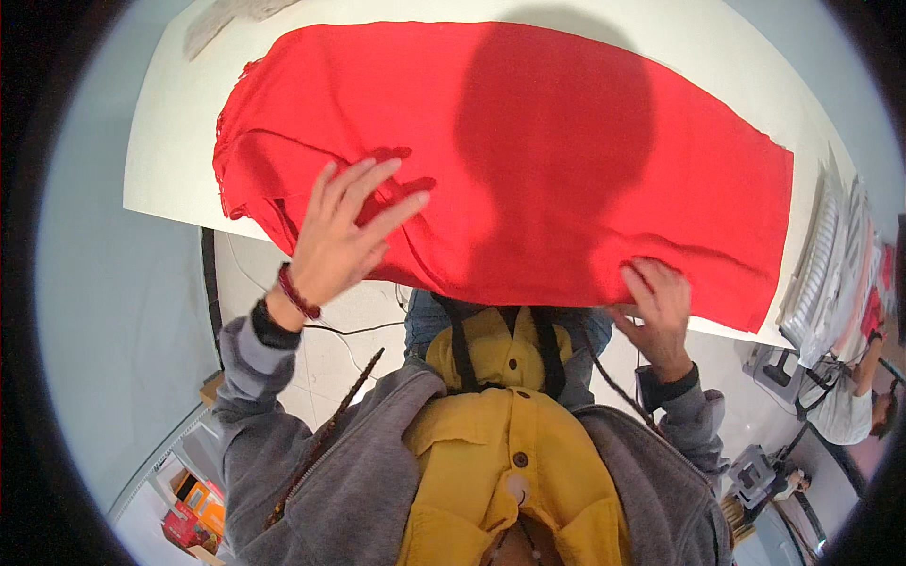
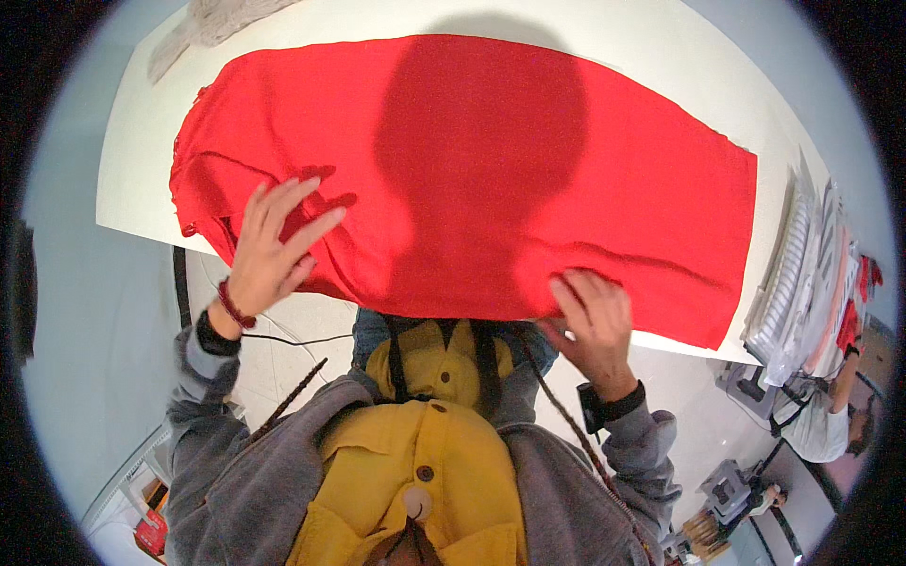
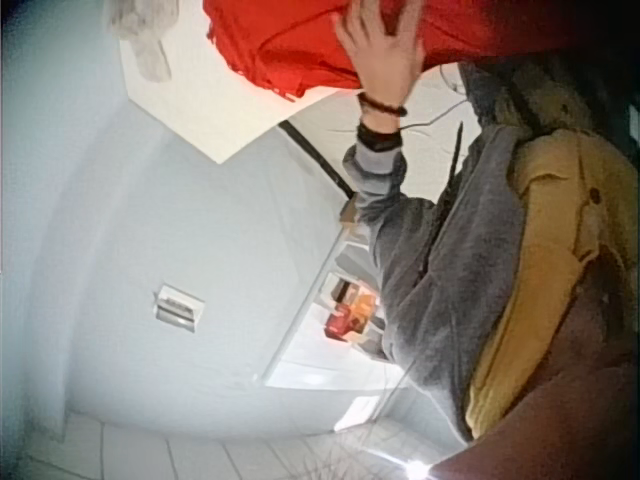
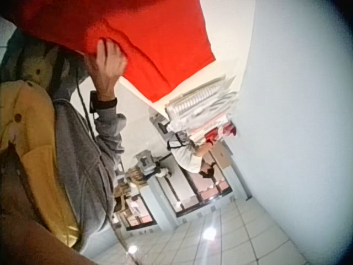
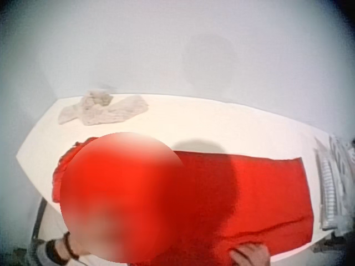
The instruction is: The person folds a red scarf on a white table, aligning edges and smoothing the fabric. They then place the folded scarf into a clear plastic bag and press it flat.
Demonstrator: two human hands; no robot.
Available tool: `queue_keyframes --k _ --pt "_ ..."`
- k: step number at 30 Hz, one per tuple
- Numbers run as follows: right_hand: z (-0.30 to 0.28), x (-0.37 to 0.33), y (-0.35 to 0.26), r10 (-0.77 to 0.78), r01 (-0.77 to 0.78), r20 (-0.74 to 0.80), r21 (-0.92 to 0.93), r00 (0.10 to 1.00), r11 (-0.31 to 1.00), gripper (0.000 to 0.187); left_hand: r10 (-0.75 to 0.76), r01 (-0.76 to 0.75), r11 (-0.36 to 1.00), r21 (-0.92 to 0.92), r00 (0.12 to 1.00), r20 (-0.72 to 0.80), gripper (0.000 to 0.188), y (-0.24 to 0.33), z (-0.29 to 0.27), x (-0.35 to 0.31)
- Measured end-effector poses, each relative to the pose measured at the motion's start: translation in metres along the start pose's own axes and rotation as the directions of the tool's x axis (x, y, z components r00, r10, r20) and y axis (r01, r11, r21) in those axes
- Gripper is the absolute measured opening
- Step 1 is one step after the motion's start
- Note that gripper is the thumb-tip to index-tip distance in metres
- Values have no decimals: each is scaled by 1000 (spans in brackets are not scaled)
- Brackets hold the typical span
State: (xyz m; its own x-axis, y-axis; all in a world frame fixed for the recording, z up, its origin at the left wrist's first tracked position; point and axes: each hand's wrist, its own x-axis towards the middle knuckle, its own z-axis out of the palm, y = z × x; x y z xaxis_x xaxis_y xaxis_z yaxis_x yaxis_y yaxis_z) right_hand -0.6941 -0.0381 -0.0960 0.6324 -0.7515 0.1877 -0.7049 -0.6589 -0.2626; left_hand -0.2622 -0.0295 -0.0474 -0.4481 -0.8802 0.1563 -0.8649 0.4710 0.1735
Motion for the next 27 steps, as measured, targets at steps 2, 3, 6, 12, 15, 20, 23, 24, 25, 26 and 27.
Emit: queue_keyframes --k 2,3,6,12,15,20,23,24,25,26,27 --pt "-9 -11 16 30 -31 -25 -48 999 998 63 22 -27 999 29 989 144 58 -18 -1 -2" --pt "-13 -14 26 22 -23 -29 -44 999 999 69 58 -63 997 39 989 133 57 -28 0 -2" --pt "-26 -27 53 208 -206 -3 -141 978 968 78 47 -70 988 141 986 160 41 -46 5 -5" --pt "-51 -45 99 342 -344 -38 -111 939 932 81 -172 178 983 44 979 -112 36 -67 2 -5" --pt "-65 -56 112 361 -349 40 -178 932 920 82 -111 97 977 -188 992 -62 40 -60 7 -13" --pt "-83 -72 133 457 -445 53 -153 888 882 81 -130 131 991 13 988 -82 40 -17 27 -22" --pt "-95 -73 138 466 -446 132 -155 875 881 81 251 -270 962 -42 934 -255 42 19 36 -16" --pt "-102 -70 137 492 -482 197 -97 848 871 84 161 -169 984 -58 980 -118 44 35 35 -17" --pt "-107 -67 133 493 -457 229 -195 839 868 86 90 -91 993 -71 996 -25 47 49 35 -17" --pt "-111 -63 125 501 -431 263 -282 825 857 87 20 -20 1000 -1 1000 20 55 55 37 -14" --pt "-114 -57 116 524 -401 293 -389 799 829 89 -23 24 1000 15 999 -23 55 59 37 -10"
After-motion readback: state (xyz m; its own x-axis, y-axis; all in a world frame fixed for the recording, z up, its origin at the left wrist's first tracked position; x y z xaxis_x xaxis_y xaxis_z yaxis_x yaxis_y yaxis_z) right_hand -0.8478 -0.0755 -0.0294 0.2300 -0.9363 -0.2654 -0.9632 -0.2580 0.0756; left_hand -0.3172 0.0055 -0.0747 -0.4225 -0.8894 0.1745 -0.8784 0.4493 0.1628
